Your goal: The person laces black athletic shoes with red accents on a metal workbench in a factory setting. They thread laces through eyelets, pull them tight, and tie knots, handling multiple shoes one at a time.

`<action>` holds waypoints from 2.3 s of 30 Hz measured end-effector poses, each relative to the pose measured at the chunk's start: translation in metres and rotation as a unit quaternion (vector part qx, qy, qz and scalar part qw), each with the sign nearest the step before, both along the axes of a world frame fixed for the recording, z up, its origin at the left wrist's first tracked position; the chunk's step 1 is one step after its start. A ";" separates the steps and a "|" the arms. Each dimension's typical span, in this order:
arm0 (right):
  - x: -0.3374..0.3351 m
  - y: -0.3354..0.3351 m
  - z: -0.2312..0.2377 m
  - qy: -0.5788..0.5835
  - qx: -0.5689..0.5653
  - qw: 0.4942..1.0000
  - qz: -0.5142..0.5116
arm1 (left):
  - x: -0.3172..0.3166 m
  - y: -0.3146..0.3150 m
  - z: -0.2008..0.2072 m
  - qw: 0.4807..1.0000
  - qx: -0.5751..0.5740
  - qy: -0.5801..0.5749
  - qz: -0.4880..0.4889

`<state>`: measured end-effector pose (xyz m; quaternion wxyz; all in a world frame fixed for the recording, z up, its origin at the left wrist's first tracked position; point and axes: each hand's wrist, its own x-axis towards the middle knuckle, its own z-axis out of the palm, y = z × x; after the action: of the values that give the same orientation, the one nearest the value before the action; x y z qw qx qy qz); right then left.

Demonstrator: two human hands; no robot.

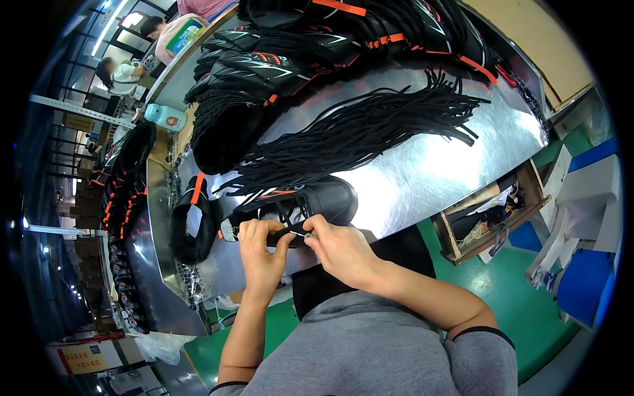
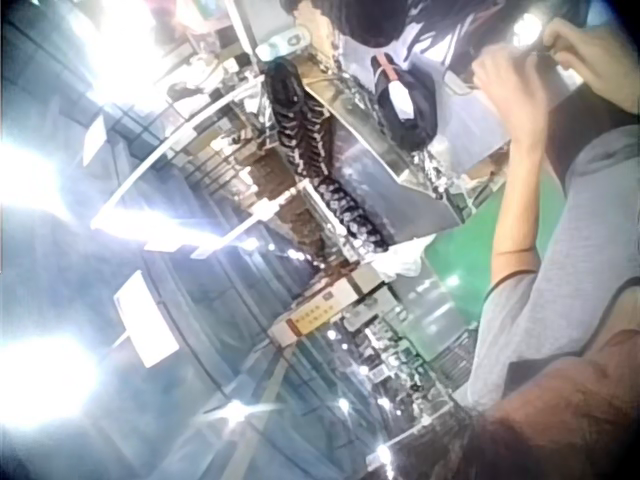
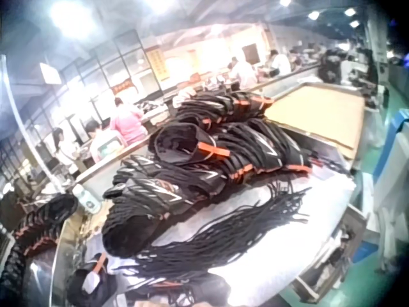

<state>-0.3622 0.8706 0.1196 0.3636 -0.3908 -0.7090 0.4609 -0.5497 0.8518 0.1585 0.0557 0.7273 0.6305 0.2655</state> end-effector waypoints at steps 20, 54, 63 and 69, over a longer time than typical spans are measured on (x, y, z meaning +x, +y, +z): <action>0.011 -0.001 0.026 -0.165 0.000 0.986 0.010 | 0.004 -0.002 -0.010 0.998 0.006 -0.062 -0.018; 0.006 0.008 0.017 -0.154 0.044 0.987 0.032 | -0.002 -0.008 -0.003 0.992 0.013 -0.078 -0.099; -0.005 0.040 0.054 -0.188 0.104 0.958 0.190 | -0.009 -0.025 -0.018 0.978 0.118 -0.003 -0.173; -0.006 0.040 0.041 -0.251 0.073 0.950 0.170 | -0.017 -0.031 -0.023 0.972 0.136 0.008 -0.191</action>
<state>-0.3687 0.9108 0.1606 0.1178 -0.3402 -0.8649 0.3499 -0.5667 0.8211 0.1358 0.0009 0.8372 0.4380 0.3275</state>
